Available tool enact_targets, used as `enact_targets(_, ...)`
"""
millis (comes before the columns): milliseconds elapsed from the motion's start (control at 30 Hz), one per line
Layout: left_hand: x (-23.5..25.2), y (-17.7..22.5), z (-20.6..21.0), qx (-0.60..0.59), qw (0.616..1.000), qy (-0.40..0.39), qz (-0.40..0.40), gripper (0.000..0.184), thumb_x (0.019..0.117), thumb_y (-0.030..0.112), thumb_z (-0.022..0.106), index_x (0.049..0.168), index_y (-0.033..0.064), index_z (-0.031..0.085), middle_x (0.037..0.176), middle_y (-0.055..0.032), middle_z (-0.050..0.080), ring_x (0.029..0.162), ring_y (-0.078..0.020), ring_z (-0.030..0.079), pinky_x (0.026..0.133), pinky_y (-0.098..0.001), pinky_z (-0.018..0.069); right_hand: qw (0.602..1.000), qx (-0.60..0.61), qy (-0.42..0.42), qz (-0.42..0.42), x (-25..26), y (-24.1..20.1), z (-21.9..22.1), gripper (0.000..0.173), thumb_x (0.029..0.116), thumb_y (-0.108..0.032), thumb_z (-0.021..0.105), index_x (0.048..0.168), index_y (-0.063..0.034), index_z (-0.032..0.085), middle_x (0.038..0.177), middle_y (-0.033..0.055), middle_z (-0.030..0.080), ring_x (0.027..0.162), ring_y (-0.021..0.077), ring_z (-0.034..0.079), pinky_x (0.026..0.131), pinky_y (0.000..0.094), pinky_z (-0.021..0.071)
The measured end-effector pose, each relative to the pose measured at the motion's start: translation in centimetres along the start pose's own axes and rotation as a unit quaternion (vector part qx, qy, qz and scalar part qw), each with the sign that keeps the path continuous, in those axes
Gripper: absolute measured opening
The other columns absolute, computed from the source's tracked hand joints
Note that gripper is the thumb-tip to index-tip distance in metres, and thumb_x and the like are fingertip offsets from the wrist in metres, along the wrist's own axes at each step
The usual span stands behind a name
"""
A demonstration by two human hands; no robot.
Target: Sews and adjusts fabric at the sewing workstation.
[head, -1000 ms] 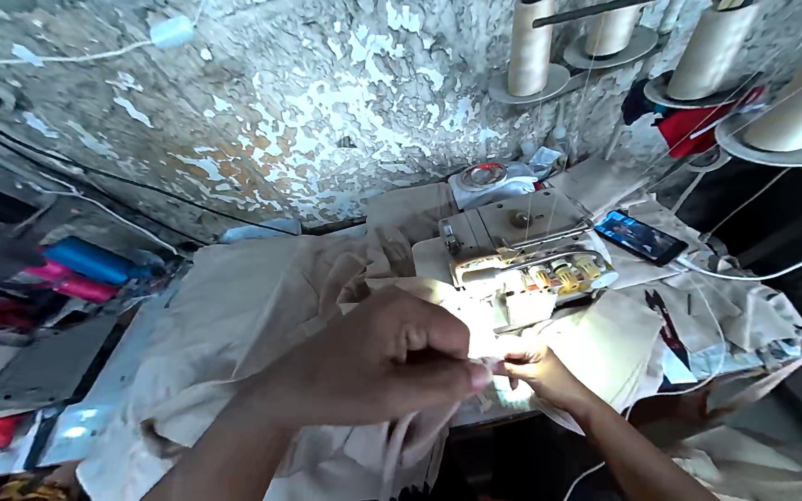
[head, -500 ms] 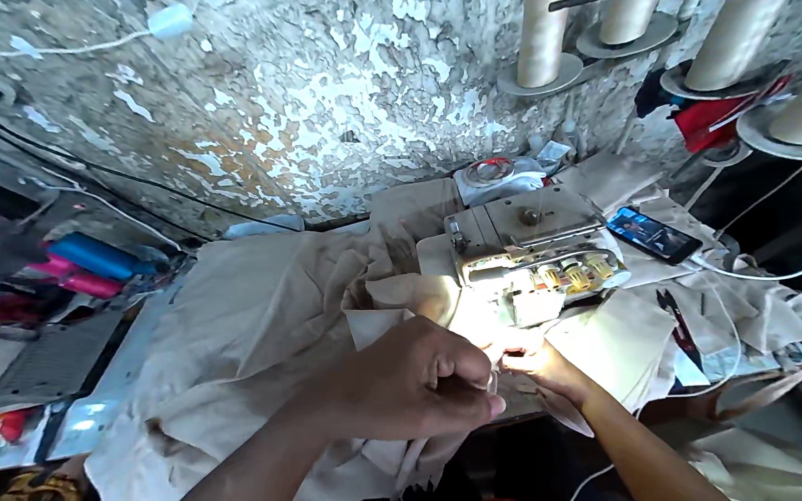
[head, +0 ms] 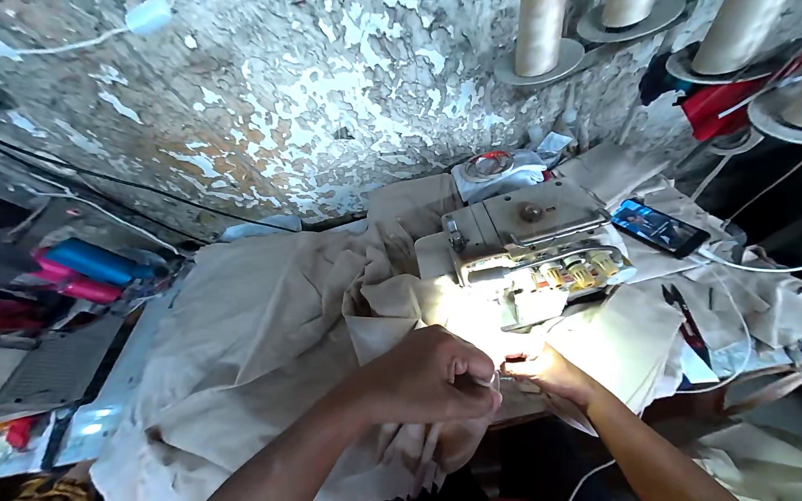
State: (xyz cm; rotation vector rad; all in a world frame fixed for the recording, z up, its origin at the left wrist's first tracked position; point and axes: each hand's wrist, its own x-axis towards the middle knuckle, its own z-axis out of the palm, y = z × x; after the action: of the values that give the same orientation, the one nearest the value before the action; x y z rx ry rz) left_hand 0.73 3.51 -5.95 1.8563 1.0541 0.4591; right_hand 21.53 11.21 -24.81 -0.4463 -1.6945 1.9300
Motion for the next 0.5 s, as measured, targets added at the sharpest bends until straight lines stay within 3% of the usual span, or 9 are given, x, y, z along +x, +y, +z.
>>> enact_targets(300,1.4,-1.9,0.0,0.045,0.996,-0.024,-0.074,0.028,0.0963,0.016,0.063,0.071,0.0027,0.061,0.061,0.0046,0.048,0.056,0.0010,0.041,0.053,-0.0184,0.0318,1.000,-0.016,0.002,0.006,0.1,-0.2,0.0,0.010,0.0896,-0.006,0.068,0.085,-0.0085,0.076,0.087,-0.0130,0.069,0.080,-0.0106,0.060,0.071,0.0103,0.0496)
enact_targets(500,2.6,-3.4,0.2,0.138,0.986,-0.045,-0.081,0.031,0.0977,0.019,0.062,0.073,0.0000,0.061,0.062,-0.0048,0.051,0.059,-0.0137,0.046,0.058,-0.0336,0.0365,1.000,0.019,-0.022,0.012,-0.3,-0.5,-0.3,0.007,0.0857,-0.012,0.077,0.092,-0.0119,0.076,0.094,-0.0141,0.070,0.086,-0.0087,0.062,0.078,0.0128,0.0522)
